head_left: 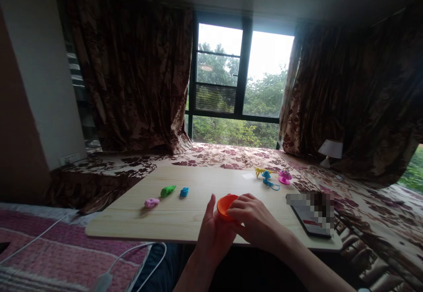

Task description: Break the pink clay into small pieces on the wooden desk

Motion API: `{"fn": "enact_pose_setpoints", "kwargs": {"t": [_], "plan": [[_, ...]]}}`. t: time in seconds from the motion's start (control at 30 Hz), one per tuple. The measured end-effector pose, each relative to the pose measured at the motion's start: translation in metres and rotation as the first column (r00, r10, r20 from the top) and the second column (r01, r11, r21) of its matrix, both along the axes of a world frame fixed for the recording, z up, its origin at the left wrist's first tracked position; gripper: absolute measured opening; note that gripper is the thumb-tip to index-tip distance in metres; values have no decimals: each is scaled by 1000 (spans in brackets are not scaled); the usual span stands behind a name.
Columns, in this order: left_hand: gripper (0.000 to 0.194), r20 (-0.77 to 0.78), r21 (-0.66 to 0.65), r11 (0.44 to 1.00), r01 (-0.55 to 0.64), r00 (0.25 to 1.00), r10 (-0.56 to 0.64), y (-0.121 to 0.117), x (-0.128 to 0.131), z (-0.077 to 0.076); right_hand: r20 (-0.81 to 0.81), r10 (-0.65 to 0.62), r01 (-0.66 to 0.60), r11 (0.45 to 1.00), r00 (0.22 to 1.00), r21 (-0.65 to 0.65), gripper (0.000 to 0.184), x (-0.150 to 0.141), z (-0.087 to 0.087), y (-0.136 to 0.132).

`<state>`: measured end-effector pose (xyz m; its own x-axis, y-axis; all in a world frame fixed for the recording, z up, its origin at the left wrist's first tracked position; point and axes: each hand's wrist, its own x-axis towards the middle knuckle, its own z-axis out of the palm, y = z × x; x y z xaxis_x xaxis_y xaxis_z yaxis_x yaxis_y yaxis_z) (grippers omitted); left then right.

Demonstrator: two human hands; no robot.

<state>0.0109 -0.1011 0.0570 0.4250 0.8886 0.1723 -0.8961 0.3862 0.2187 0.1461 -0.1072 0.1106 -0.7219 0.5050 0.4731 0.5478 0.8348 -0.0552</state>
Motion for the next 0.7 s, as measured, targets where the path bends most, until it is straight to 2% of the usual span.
{"fn": "enact_pose_setpoints", "kwargs": {"t": [0.1, 0.17, 0.33, 0.53, 0.63, 0.7], "plan": [[37, -17, 15, 998, 57, 998, -57, 0, -2, 0, 20, 59, -59, 998, 998, -9, 5, 3, 0, 1], [34, -28, 2, 998, 63, 998, -62, 1, 0, -3, 31, 54, -54, 998, 998, -10, 4, 5, 0, 1], [29, -43, -58, 998, -10, 999, 8, 4, 3, -6, 15, -8, 7, 1000, 1000, 20, 9, 1, -3, -1], [34, -35, -54, 998, 41, 998, -43, 5, -7, -5, 26, 79, -79, 997, 997, -15, 7, 2, -6, 3], [27, -30, -83, 997, -9, 1000, 6, 8, -3, -9, 13, 42, -42, 999, 999, -15, 3, 3, -7, 3], [25, -11, -91, 994, -53, 999, 52, 9, -1, -10, 4, 7, -7, 1000, 1000, -7, 7, 3, -8, 3]]}}
